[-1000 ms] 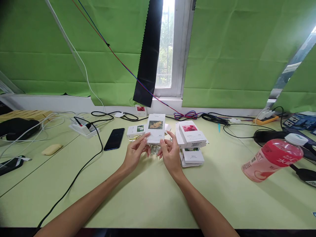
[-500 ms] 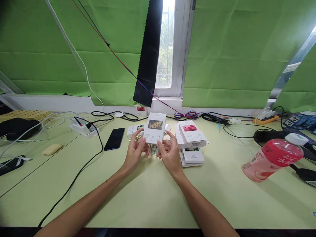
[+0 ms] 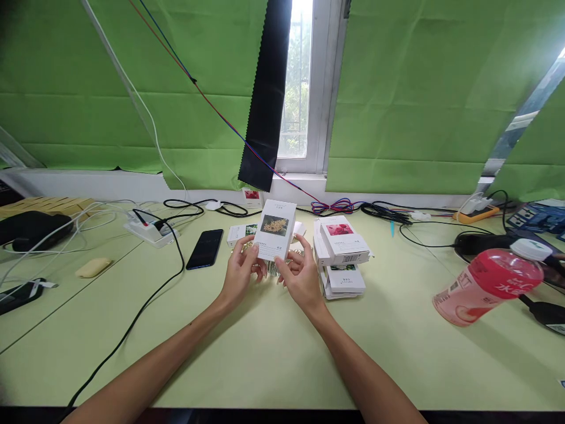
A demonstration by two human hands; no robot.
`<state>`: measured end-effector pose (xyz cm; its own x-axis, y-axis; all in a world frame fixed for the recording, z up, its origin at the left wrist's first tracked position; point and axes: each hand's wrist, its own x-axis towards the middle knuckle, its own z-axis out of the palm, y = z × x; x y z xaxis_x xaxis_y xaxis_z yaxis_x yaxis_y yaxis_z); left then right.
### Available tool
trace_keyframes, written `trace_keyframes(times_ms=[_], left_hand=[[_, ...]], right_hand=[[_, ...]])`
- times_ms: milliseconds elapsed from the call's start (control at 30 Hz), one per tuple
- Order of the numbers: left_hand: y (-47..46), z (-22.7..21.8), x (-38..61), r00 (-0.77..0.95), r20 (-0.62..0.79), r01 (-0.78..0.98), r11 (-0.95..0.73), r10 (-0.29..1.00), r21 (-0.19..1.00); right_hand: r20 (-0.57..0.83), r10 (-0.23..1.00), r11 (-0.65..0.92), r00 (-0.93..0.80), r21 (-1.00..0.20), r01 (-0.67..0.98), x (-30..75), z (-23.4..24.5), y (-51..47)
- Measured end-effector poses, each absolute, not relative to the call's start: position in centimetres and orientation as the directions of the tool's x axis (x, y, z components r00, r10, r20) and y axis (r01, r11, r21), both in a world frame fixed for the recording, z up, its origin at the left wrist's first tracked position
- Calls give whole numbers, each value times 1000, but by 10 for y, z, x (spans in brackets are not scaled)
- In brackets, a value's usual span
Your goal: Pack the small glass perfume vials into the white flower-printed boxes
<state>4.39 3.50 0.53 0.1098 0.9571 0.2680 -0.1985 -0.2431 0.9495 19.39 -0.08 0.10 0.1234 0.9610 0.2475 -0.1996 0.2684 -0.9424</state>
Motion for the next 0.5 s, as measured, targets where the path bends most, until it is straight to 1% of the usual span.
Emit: trace_keyframes(times_ms=[100,233,500], left_hand=[[34,5,44,107,274,-180,-252,956,951],[32,5,46,130,299,-171,-276,945,946],[31,-1,45,161,406,-60,-402,899,914]], right_hand=[[257,959,276,121,-944,-182,194,0,-1],[282,945,306,166,-942,-136,194,0,-2],[304,925,320,227,-947,-37,193,-2,-1]])
